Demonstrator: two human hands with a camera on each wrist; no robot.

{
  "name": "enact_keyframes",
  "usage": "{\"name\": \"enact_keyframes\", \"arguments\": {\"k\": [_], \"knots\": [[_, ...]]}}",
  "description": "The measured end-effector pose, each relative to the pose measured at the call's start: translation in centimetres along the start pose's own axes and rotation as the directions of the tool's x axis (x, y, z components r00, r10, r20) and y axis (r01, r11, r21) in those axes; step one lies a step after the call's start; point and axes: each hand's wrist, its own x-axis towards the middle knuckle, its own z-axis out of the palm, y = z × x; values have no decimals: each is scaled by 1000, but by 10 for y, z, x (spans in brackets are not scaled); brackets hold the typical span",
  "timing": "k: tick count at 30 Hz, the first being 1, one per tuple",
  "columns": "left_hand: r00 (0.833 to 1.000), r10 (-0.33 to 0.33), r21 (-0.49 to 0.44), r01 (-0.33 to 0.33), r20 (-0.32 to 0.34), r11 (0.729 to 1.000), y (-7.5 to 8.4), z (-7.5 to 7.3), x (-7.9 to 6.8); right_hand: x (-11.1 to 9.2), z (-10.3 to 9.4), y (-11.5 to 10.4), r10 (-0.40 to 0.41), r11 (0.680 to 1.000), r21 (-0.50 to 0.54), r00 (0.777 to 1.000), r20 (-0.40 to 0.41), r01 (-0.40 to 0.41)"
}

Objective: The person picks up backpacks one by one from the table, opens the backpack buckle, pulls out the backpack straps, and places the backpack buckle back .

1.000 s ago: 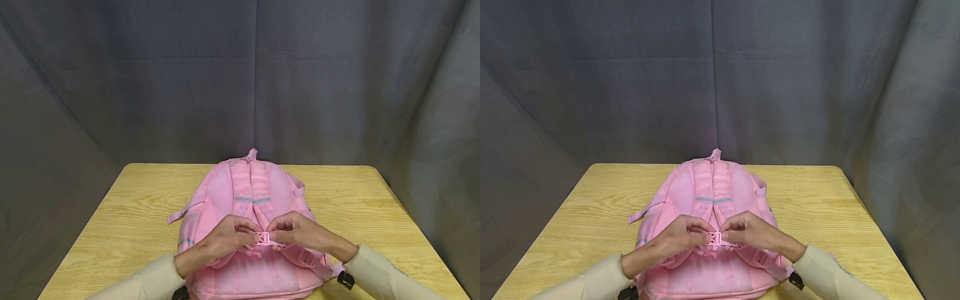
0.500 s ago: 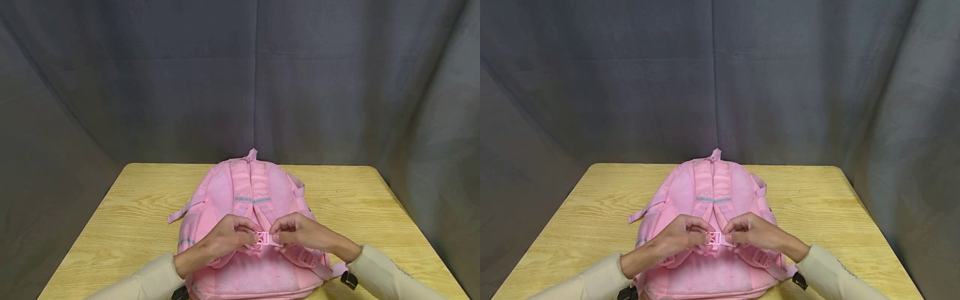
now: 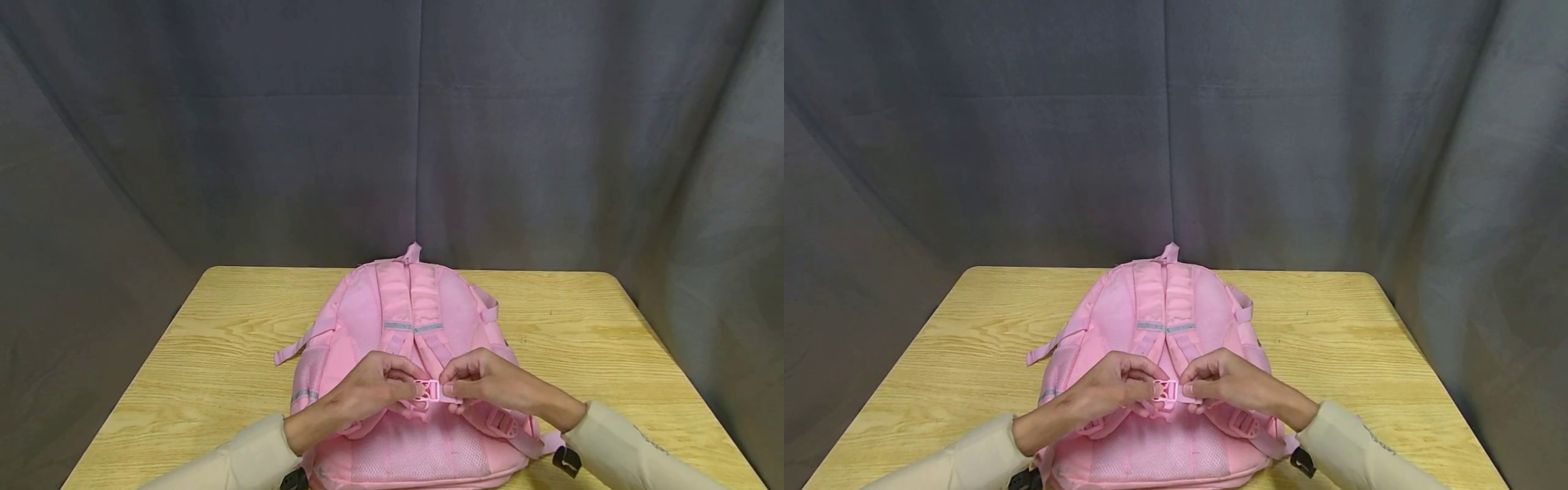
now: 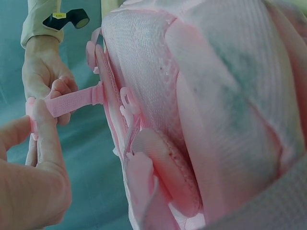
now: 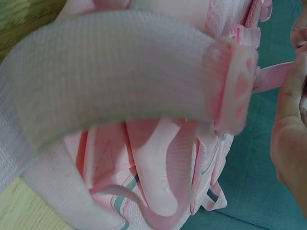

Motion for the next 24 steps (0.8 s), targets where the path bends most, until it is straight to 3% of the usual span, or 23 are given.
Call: {"name": "enact_keyframes", "arguments": {"k": [24], "knots": [[1000,4,4,-4,5,1000,0,1,1,4,4,-5,11,1000,25,1000,19,-11]]}}
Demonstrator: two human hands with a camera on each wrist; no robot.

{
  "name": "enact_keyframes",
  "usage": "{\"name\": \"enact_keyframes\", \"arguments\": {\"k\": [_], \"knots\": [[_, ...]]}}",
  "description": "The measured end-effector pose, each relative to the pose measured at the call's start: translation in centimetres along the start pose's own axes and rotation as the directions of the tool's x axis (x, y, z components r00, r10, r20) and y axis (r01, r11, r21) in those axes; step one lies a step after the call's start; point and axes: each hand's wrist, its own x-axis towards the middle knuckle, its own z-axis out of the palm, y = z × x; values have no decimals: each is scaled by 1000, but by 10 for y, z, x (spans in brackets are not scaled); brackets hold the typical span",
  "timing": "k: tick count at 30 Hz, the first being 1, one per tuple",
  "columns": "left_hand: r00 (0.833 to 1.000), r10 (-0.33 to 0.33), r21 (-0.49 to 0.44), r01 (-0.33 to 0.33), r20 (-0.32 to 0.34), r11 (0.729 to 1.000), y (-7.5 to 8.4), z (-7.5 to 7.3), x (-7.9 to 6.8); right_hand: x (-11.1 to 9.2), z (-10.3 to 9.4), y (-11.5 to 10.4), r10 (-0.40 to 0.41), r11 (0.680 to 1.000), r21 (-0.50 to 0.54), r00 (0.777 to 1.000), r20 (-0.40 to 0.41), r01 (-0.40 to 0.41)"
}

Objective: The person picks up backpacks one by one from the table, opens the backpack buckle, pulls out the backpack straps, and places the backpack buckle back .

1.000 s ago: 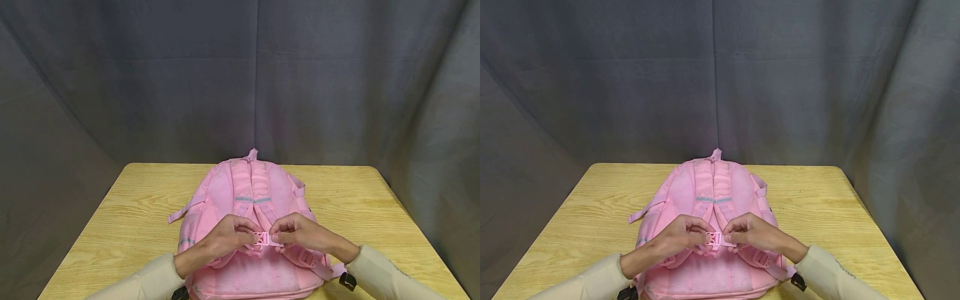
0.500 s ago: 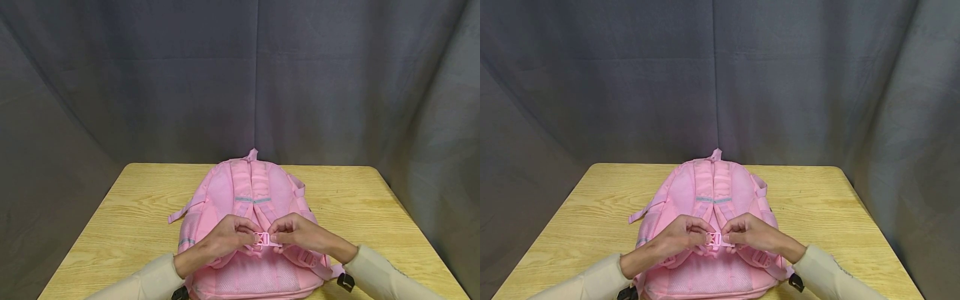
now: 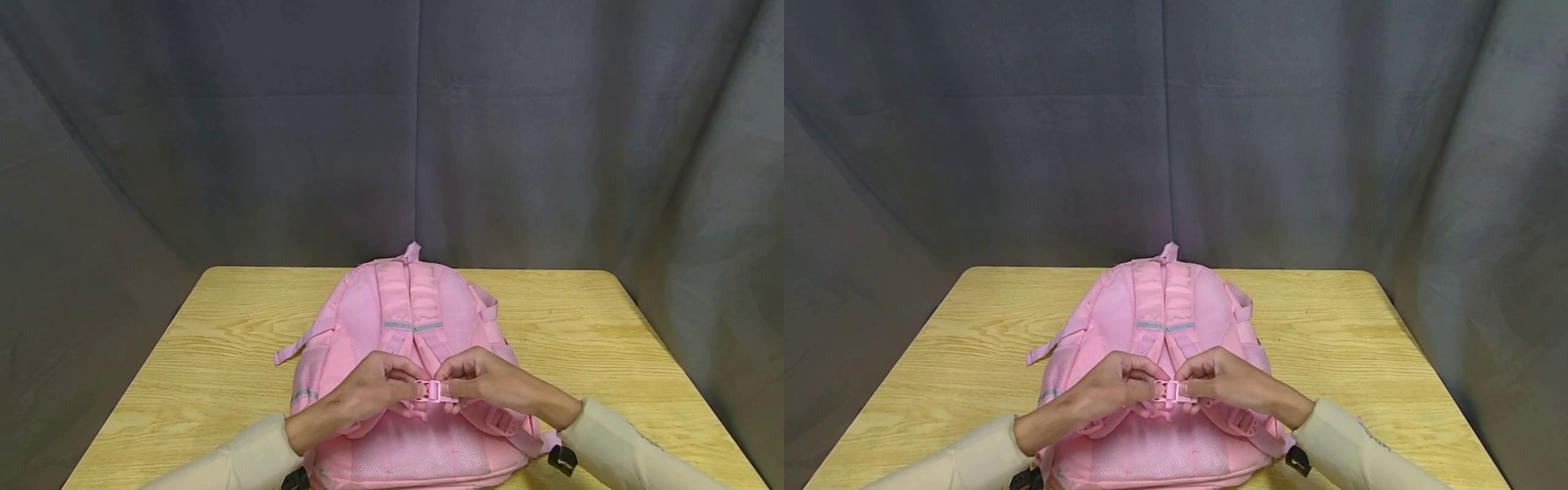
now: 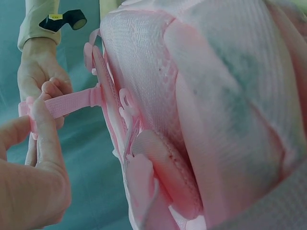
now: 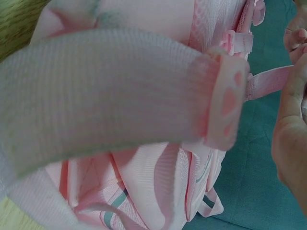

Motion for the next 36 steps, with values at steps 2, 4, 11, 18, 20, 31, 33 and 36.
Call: {"name": "enact_keyframes", "arguments": {"k": [2,4,11,18,20,31,33,36], "knots": [[1000,0,0,0,0,1000,0,0,0,0,0,0,11,1000,-4,1000,-6,-11],[1000,3,-2,-3,4,1000,0,0,0,-1,-1,0,22,1000,-14,1000,-17,-22],[1000,-4,-15,4,13,1000,-2,-1,0,-3,-3,-1,42,999,-17,999,-15,-42],[1000,-11,0,11,-2,1000,0,0,-1,-7,-6,0,65,997,-30,997,-28,-66],[1000,-11,-3,11,-5,1000,0,0,-1,-7,-6,1,71,997,-24,997,-32,-72],[1000,-2,0,2,-8,1000,0,0,-2,-7,-5,2,68,998,1,997,-42,-68],[1000,-3,-1,3,-7,1000,0,0,-2,-6,-5,3,57,998,-2,998,-41,-57],[1000,-2,-5,2,-6,1000,0,0,-1,-5,-4,4,47,999,-5,998,-42,-47]]}}
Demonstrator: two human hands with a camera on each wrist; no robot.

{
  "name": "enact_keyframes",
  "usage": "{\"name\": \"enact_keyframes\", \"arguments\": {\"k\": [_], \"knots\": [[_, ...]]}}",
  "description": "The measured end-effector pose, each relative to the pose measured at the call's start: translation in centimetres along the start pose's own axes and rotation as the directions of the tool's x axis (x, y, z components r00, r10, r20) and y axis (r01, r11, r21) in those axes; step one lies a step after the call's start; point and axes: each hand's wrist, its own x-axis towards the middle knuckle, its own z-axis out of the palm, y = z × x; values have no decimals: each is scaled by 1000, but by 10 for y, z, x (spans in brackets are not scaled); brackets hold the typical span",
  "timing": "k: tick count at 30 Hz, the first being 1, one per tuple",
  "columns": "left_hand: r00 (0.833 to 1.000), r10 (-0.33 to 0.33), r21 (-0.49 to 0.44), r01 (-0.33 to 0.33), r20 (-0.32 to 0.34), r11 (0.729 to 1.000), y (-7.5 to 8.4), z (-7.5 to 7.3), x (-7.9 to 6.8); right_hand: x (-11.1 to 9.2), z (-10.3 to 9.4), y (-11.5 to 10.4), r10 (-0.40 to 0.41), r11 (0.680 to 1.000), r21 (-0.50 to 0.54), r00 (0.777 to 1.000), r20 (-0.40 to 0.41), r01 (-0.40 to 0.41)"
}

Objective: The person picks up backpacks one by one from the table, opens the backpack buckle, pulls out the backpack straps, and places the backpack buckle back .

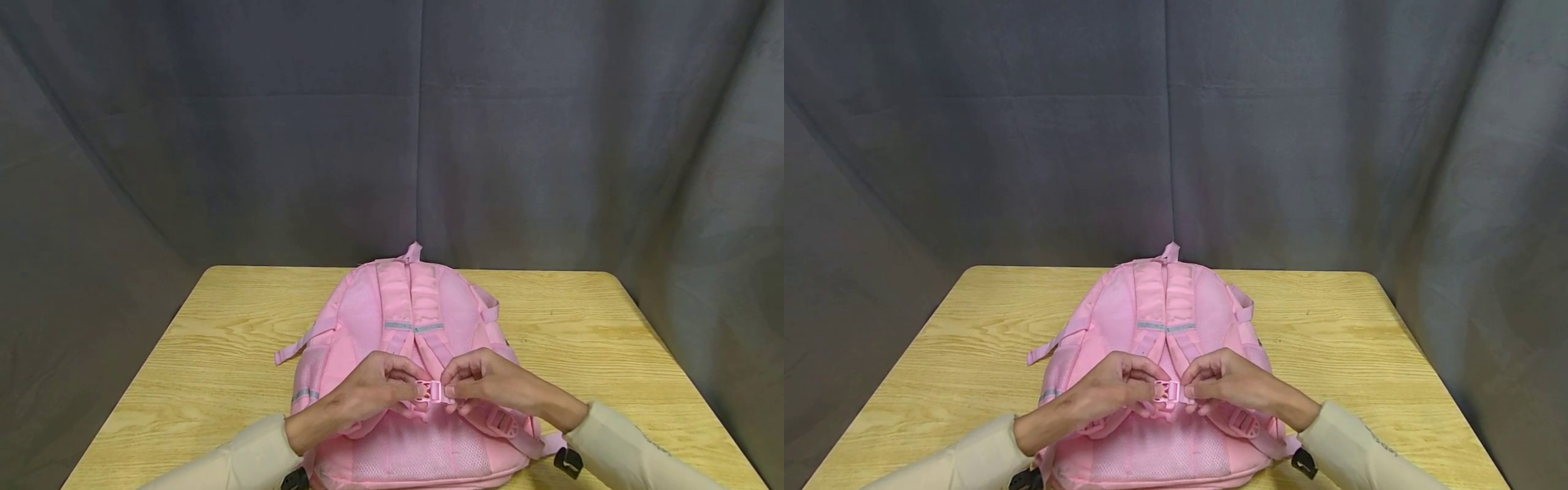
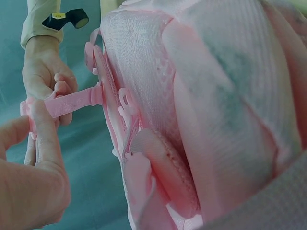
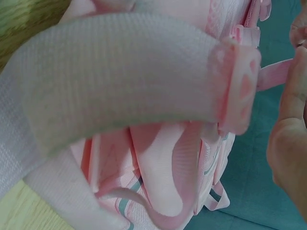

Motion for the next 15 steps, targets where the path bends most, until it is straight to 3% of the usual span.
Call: {"name": "enact_keyframes", "arguments": {"k": [15], "knots": [[1000,2,-6,-2,10,1000,0,0,0,3,3,-4,6,1000,6,1000,-5,-6]]}}
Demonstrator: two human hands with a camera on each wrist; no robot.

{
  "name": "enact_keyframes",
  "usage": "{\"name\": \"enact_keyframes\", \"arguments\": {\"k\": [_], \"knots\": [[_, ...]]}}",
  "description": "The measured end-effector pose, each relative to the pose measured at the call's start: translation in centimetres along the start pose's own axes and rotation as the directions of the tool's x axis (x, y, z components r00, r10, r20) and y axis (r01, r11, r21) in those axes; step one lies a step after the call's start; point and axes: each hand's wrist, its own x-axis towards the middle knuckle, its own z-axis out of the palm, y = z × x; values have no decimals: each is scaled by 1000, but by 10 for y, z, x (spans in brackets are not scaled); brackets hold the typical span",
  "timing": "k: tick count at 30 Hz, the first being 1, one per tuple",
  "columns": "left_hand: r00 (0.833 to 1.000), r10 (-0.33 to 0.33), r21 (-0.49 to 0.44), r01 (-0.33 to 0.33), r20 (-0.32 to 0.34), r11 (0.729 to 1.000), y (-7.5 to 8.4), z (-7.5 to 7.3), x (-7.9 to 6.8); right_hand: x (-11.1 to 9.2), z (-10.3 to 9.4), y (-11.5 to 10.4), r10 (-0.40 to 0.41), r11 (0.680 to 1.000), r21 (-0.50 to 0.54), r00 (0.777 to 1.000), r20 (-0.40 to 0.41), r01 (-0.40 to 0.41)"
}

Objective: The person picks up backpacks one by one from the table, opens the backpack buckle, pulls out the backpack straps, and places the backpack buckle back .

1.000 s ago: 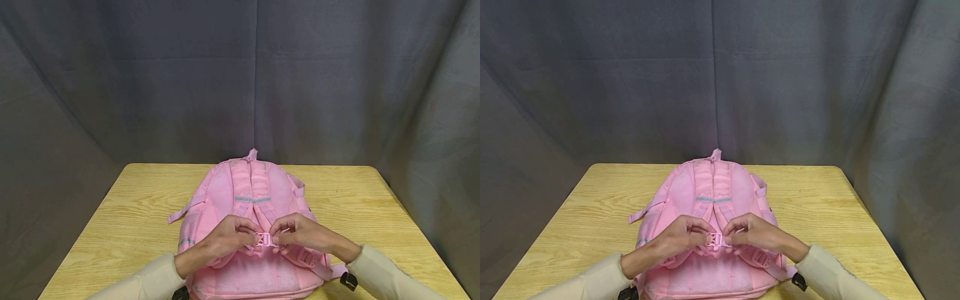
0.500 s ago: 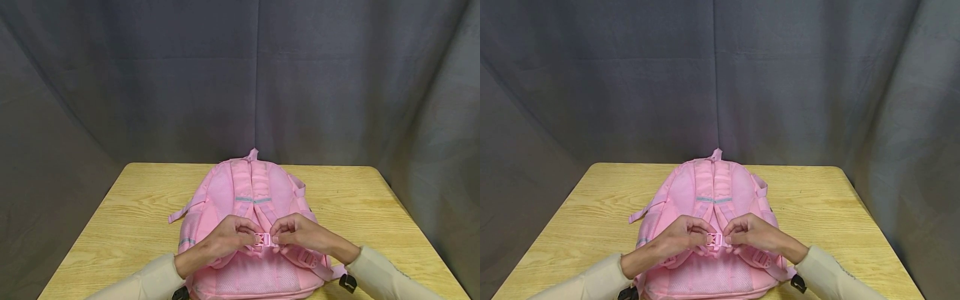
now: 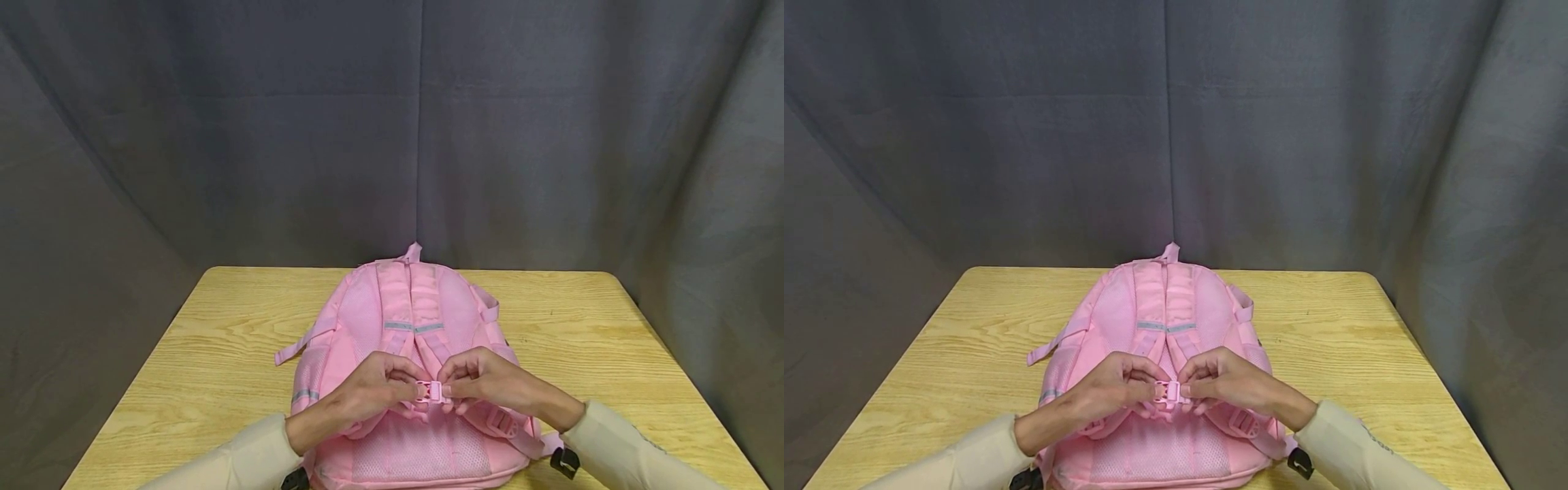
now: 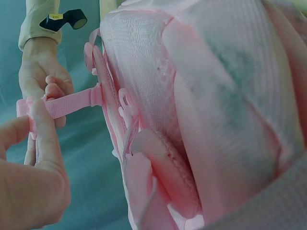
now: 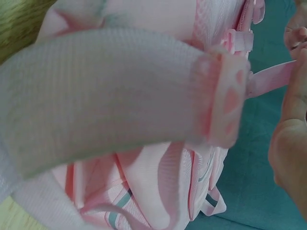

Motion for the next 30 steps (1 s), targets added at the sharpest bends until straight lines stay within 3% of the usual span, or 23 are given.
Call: {"name": "enact_keyframes", "arguments": {"k": [30], "knots": [[1000,-3,-25,2,-2,1000,-2,1,0,-3,-1,-2,45,999,-6,999,-25,-45]]}}
